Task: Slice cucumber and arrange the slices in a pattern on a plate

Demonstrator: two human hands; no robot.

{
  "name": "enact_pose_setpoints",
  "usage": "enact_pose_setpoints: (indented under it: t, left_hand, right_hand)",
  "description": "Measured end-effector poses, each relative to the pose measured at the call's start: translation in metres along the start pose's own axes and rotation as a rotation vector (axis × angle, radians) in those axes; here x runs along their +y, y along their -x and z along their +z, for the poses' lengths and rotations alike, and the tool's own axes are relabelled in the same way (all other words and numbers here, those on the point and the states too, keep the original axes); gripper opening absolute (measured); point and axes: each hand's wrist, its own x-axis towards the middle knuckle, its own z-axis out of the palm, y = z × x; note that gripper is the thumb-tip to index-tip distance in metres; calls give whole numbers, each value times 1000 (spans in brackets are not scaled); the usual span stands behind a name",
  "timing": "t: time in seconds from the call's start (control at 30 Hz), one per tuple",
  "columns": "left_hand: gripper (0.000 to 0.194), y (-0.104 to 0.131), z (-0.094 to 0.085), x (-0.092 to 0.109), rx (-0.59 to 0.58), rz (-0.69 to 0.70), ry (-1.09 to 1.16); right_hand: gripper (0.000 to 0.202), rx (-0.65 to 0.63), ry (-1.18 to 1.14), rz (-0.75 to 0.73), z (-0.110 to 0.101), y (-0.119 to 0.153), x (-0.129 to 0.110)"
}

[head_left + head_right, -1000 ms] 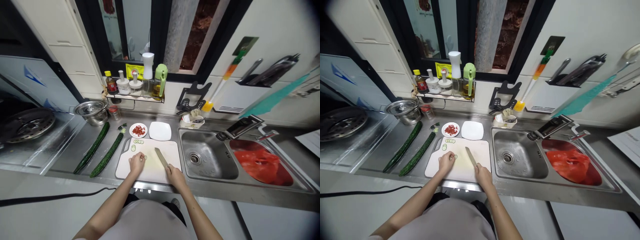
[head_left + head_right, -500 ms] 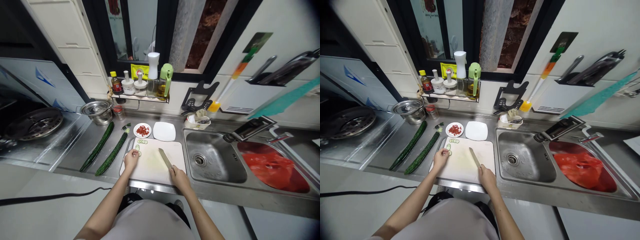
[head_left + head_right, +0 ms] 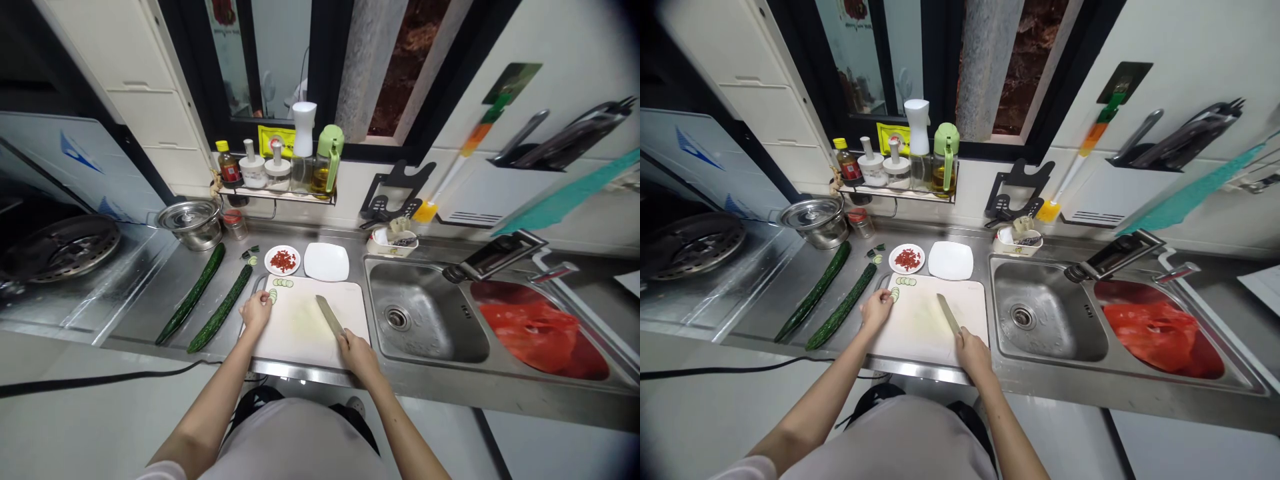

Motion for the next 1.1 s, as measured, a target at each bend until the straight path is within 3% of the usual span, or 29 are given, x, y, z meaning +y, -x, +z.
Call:
enact_pose_setpoints:
  t: [0.33,0.53,0.77,1.1]
  left_hand:
    - [22,1,-2,8,79,46,5]
    - [23,-9,3,34,40,159,-39]
    - [33,-23,19,61,8,270,-269]
    - [29,-32,27,63,-6,344,-355]
  right_hand:
    - [35,-18,-4,5,-1,-1,0]
    - [34,-8,-9,7,0,0,0]
    - [34,-8,-28,11,0,0,0]
    - [34,15,-41,16,4,-1,2]
